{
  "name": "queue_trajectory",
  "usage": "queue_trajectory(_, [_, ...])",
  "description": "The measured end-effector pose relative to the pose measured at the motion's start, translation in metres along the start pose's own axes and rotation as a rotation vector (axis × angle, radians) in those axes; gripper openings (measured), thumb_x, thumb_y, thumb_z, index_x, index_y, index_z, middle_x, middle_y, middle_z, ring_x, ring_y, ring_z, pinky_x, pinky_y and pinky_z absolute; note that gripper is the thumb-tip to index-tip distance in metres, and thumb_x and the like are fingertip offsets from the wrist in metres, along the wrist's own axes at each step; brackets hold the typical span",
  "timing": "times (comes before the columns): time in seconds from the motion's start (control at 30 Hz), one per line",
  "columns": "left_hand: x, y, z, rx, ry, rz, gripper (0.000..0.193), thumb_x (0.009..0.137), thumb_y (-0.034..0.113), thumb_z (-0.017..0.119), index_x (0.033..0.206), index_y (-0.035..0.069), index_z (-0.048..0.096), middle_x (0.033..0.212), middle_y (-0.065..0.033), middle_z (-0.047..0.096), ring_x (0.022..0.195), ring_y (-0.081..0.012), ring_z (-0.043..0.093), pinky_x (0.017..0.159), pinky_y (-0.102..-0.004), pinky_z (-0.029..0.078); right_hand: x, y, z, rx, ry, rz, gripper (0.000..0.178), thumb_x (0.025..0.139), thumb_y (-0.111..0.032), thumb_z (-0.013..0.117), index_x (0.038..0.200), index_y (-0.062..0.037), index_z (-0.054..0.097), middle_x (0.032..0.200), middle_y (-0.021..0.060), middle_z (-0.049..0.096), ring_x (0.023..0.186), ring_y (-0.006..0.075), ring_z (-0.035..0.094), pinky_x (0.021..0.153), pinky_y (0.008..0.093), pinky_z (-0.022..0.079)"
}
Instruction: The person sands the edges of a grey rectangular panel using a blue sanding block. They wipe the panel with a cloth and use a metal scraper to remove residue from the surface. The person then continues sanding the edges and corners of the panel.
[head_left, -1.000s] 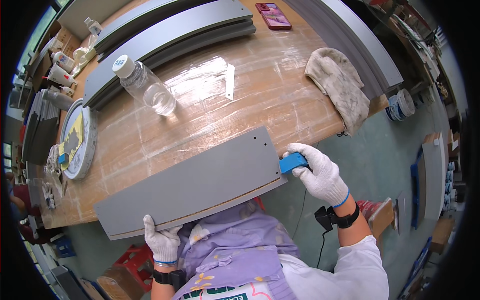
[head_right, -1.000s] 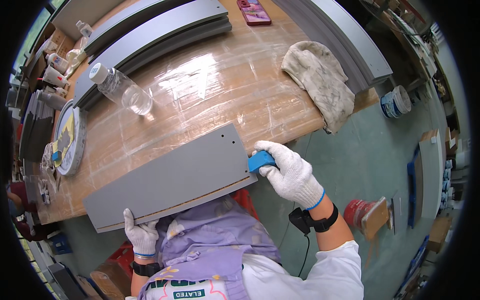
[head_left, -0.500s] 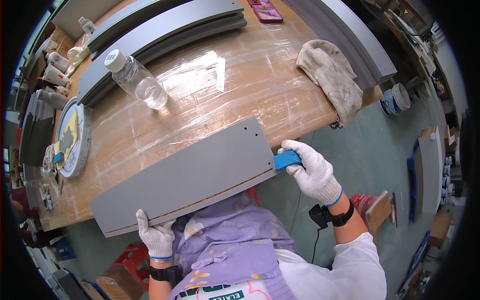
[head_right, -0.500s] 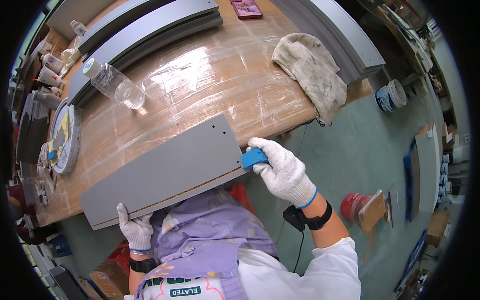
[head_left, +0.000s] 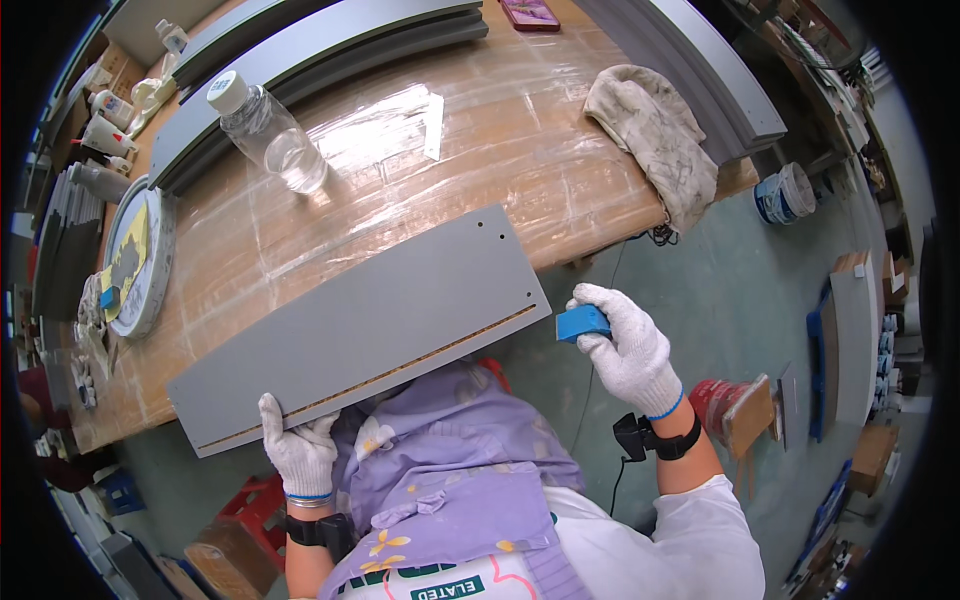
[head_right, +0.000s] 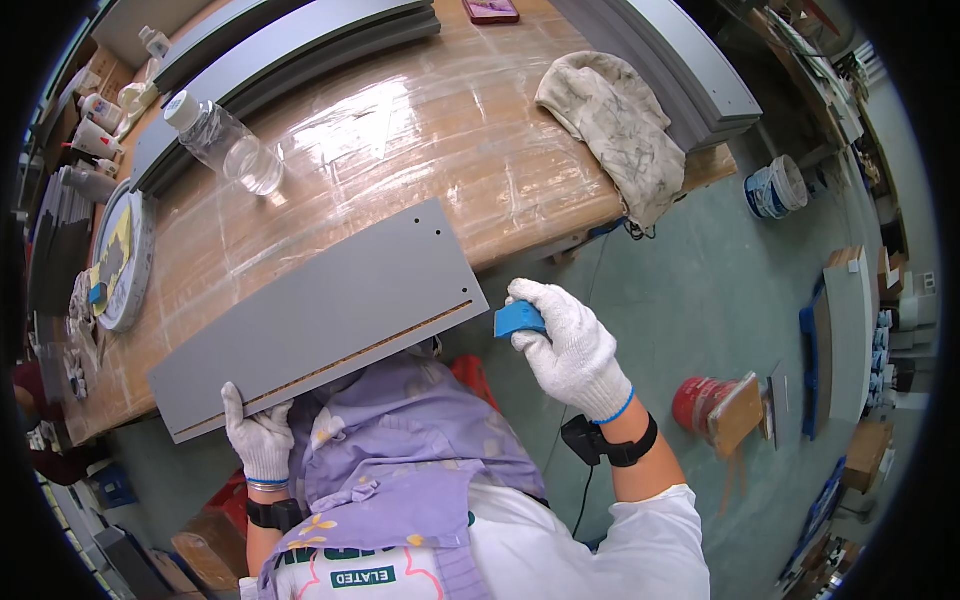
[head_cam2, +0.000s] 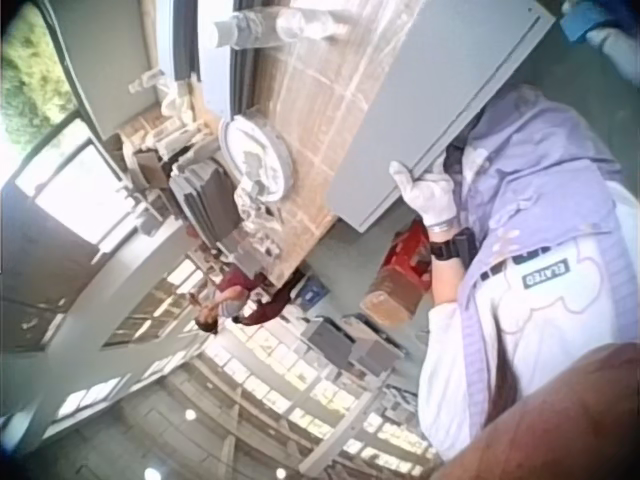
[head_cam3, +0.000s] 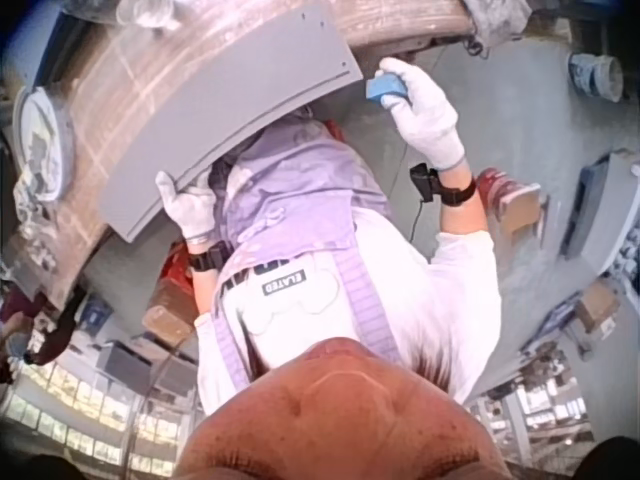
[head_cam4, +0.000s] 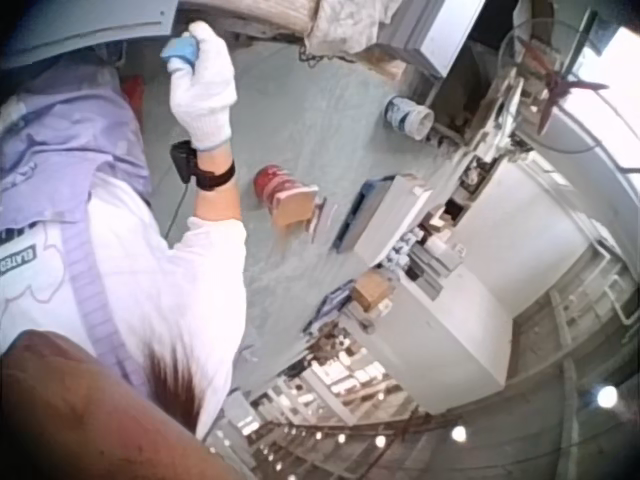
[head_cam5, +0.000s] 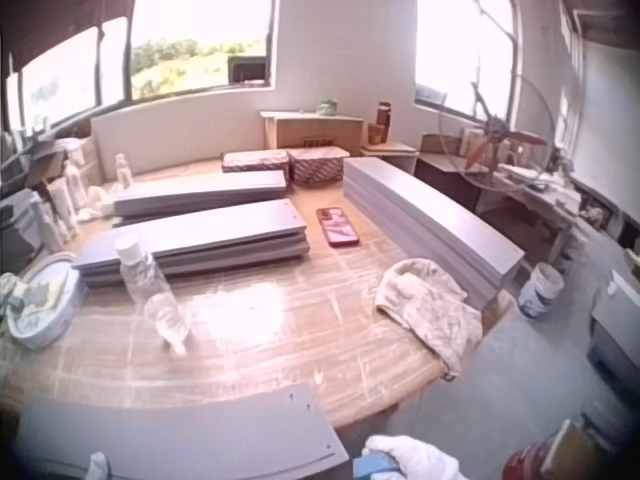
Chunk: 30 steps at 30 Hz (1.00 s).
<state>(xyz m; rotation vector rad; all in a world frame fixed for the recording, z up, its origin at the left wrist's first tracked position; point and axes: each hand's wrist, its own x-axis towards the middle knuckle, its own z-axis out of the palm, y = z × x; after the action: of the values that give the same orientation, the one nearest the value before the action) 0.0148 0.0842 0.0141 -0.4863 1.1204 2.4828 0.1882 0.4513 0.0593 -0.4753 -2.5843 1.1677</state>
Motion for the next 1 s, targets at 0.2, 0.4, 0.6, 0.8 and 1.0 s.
queue_trajectory(0.2, [-0.003, -0.019, 0.029, -0.136, -0.031, -0.130, 0.036, 0.102, 0.030, 0.055, 0.125, 0.003, 0.054, 0.124, -0.0176, 0.062, 0.106, -0.0398, 0.067, 0.075, -0.0540, 0.064, -0.017, -0.010, 0.041, 0.096, 0.400, -0.180, 0.049, 0.082, -0.005, 0.074, 0.126, -0.0011, 0.053, 0.118, 0.0192, 0.063, 0.103, 0.0322, 0.065, 0.088, 0.0396, 0.053])
queue_trajectory(0.4, [-0.006, -0.026, 0.032, -0.153, -0.059, -0.162, 0.037, 0.102, 0.031, 0.055, 0.123, 0.002, 0.053, 0.123, -0.0213, 0.061, 0.102, -0.0442, 0.067, 0.080, -0.0566, 0.063, -0.007, 0.001, 0.077, -0.312, 0.473, -0.379, 0.052, 0.078, -0.005, 0.076, 0.125, -0.0021, 0.053, 0.118, 0.0195, 0.062, 0.104, 0.0358, 0.063, 0.089, 0.0432, 0.051])
queue_trajectory(0.6, [-0.007, -0.026, 0.034, -0.147, -0.032, -0.163, 0.038, 0.101, 0.032, 0.057, 0.123, 0.002, 0.053, 0.121, -0.0219, 0.061, 0.099, -0.0446, 0.068, 0.078, -0.0552, 0.063, -0.001, 0.046, 0.031, -0.396, 0.687, -0.121, 0.049, 0.080, -0.004, 0.073, 0.123, 0.0002, 0.051, 0.116, 0.0191, 0.061, 0.099, 0.0376, 0.061, 0.087, 0.0434, 0.051])
queue_trajectory(0.8, [-0.005, -0.025, 0.036, -0.168, -0.066, -0.201, 0.039, 0.101, 0.032, 0.057, 0.123, 0.001, 0.052, 0.121, -0.0227, 0.061, 0.099, -0.0458, 0.067, 0.080, -0.0558, 0.063, -0.005, 0.025, 0.049, -0.389, 0.516, -0.346, 0.053, 0.078, -0.006, 0.075, 0.125, -0.0011, 0.052, 0.118, 0.0197, 0.062, 0.098, 0.0372, 0.062, 0.087, 0.0435, 0.052])
queue_trajectory(1.0, [-0.008, -0.025, 0.035, -0.181, -0.063, -0.203, 0.040, 0.101, 0.032, 0.056, 0.124, 0.000, 0.051, 0.120, -0.0228, 0.061, 0.099, -0.0456, 0.067, 0.082, -0.0561, 0.062, -0.004, 0.044, 0.030, -0.295, 0.623, -0.108, 0.050, 0.081, -0.007, 0.074, 0.125, -0.0003, 0.051, 0.114, 0.0185, 0.061, 0.101, 0.0370, 0.061, 0.091, 0.0419, 0.050])
